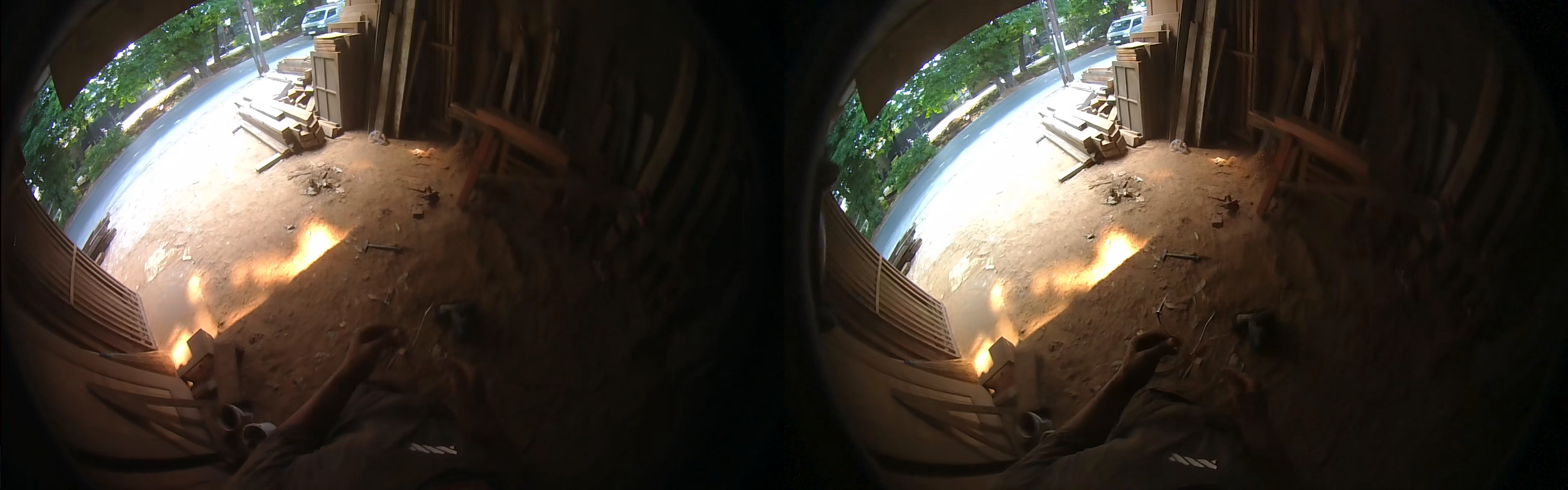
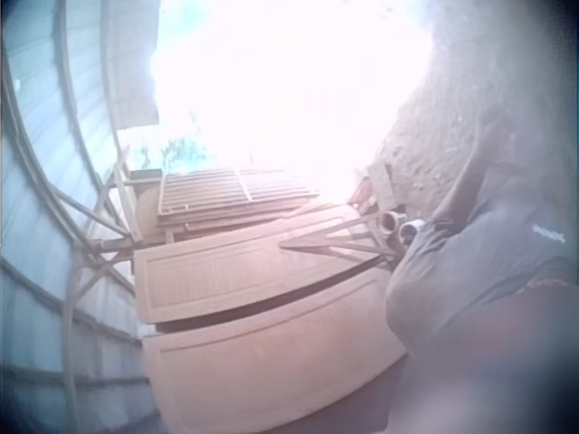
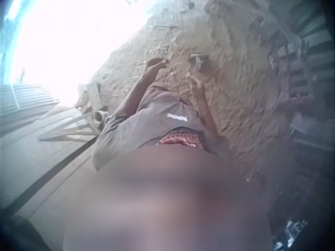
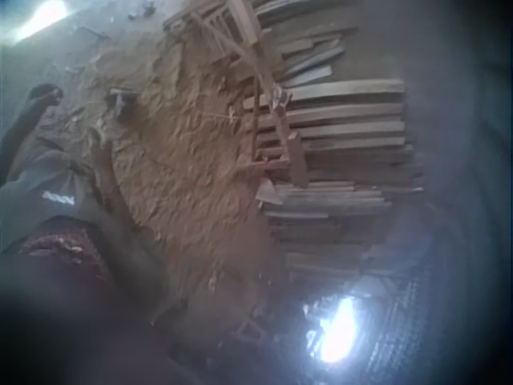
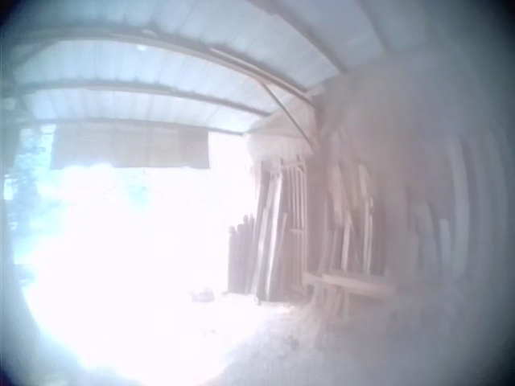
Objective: The person smooths a wooden plank with an electric sander, then measures and marks it with a square. They assemble a small wooden cross-shaped piece using a hammer and square, then attach it to the plank. The person repeatedly checks alignment and hammers the joint into place.
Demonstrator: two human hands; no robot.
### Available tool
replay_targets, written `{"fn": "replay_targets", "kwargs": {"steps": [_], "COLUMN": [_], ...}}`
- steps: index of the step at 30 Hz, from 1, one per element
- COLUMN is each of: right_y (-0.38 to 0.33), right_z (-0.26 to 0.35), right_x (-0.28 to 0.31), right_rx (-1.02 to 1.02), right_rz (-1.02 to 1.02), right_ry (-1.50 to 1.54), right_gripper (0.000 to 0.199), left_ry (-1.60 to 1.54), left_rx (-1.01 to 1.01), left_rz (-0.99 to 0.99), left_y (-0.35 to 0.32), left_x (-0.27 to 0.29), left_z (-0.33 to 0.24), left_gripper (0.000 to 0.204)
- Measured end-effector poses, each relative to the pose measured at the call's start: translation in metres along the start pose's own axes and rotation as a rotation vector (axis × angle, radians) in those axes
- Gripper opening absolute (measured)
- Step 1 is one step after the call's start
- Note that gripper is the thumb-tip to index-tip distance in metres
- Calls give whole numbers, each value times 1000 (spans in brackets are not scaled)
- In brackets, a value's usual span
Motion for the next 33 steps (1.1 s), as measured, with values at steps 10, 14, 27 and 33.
{"fn": "replay_targets", "kwargs": {"steps": [10, 14, 27, 33], "right_y": [-35, -43, -114, -184], "right_z": [189, 205, 288, 363], "right_x": [-98, -106, -112, -111], "right_rx": [132, 173, 338, 784], "right_rz": [92, 166, 450, 508], "right_ry": [98, 106, 300, 143], "right_gripper": [19, 12, 20, 29], "left_ry": [-160, -38, 147, 144], "left_rx": [-306, -296, -568, -873], "left_rz": [140, 157, 133, 611], "left_y": [-32, -49, -123, -171], "left_x": [-24, -21, -43, -95], "left_z": [-81, -99, -243, -312], "left_gripper": [15, 26, 40, 29]}}
Point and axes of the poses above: each hand's wrist, its own y-axis towards the middle knuckle, its own x-axis out of the back of the hand, z = x × y, the point moved 10 cm from there along y, towards the middle knuckle, and after that the axes turned 1 degree about z, right-handed, at the moved point
